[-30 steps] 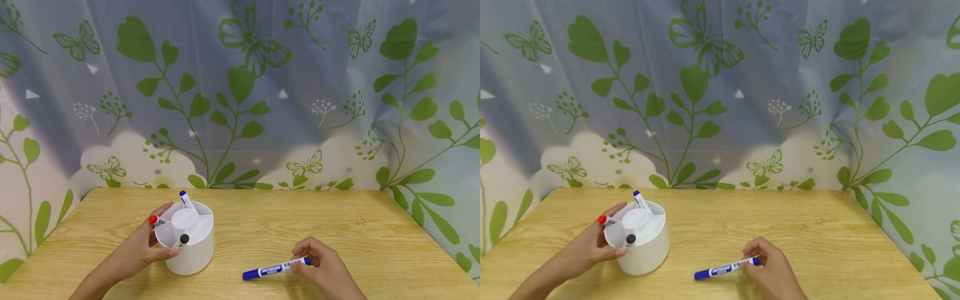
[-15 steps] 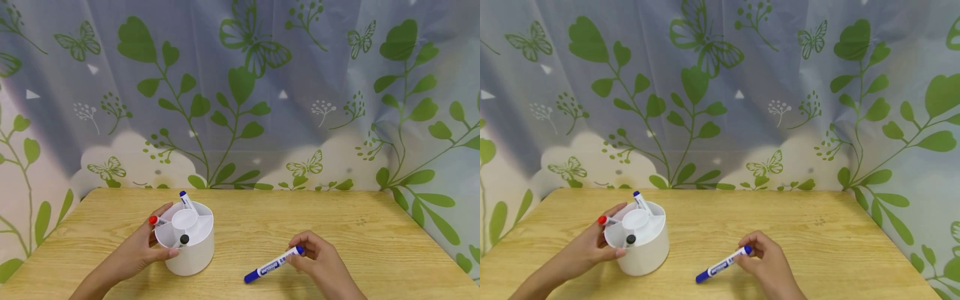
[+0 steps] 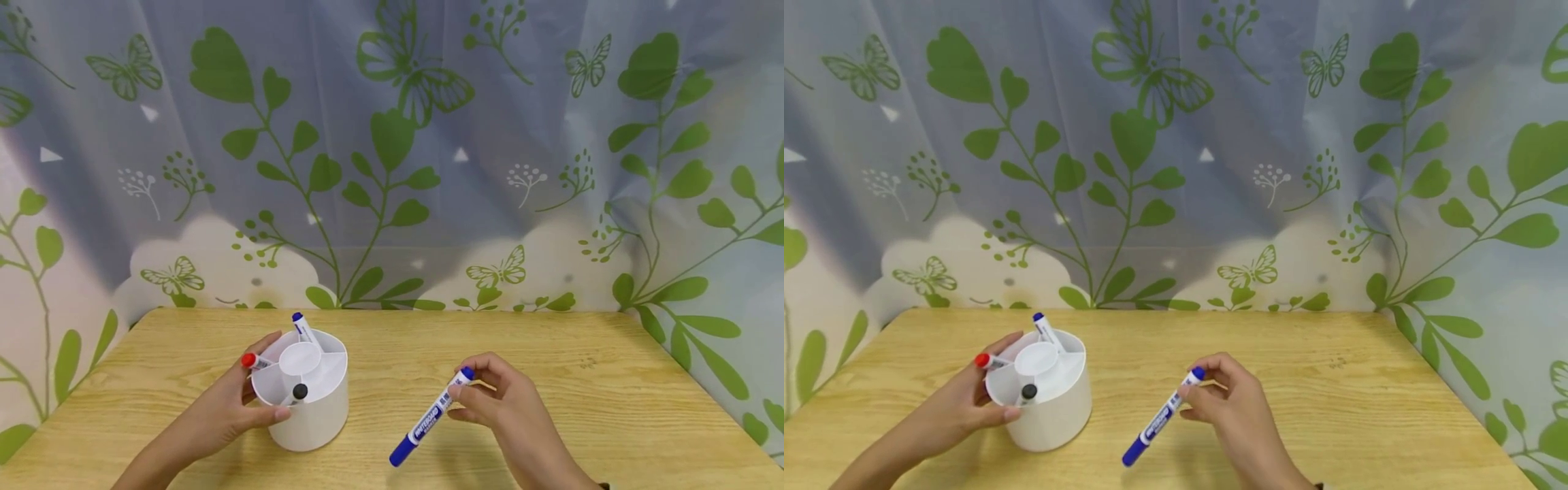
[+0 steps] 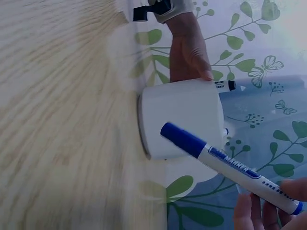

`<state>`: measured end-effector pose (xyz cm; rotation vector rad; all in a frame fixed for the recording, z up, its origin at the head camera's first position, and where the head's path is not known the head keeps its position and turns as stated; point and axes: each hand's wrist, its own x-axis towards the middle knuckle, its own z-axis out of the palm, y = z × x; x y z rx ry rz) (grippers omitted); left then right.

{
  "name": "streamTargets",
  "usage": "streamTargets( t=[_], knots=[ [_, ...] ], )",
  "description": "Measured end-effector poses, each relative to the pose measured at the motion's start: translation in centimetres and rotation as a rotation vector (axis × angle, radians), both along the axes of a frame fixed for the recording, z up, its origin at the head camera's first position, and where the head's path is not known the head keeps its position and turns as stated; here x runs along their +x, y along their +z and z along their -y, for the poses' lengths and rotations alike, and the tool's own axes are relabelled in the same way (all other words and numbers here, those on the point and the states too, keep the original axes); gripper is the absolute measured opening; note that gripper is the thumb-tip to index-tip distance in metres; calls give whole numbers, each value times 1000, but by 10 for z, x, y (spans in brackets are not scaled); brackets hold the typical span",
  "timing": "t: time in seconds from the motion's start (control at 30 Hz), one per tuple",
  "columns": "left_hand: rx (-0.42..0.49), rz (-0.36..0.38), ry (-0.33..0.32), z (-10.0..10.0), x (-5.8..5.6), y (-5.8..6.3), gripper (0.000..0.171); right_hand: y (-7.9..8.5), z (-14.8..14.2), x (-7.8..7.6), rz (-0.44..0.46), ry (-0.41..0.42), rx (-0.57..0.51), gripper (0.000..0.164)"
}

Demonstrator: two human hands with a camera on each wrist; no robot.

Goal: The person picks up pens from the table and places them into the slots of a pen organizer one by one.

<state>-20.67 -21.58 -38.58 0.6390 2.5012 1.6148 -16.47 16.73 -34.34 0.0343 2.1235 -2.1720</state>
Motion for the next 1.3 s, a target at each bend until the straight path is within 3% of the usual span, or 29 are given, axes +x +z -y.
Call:
streamTargets(
  t=[0.13, 0.5, 1.03, 1.3],
  knots=[
    [-4, 2, 0, -1, 0, 0, 104, 7, 7, 0, -2, -8, -86, 22],
    [-15, -9, 1, -1, -1, -1, 104, 22, 20, -10, -59, -21, -197, 25],
    [-23, -10, 20, 1, 0, 0, 103, 38, 54, -29, -152, 12, -286, 20],
    [-16, 17, 21, 0, 0, 2, 103, 35, 72, -39, -191, 29, -281, 15]
  ],
)
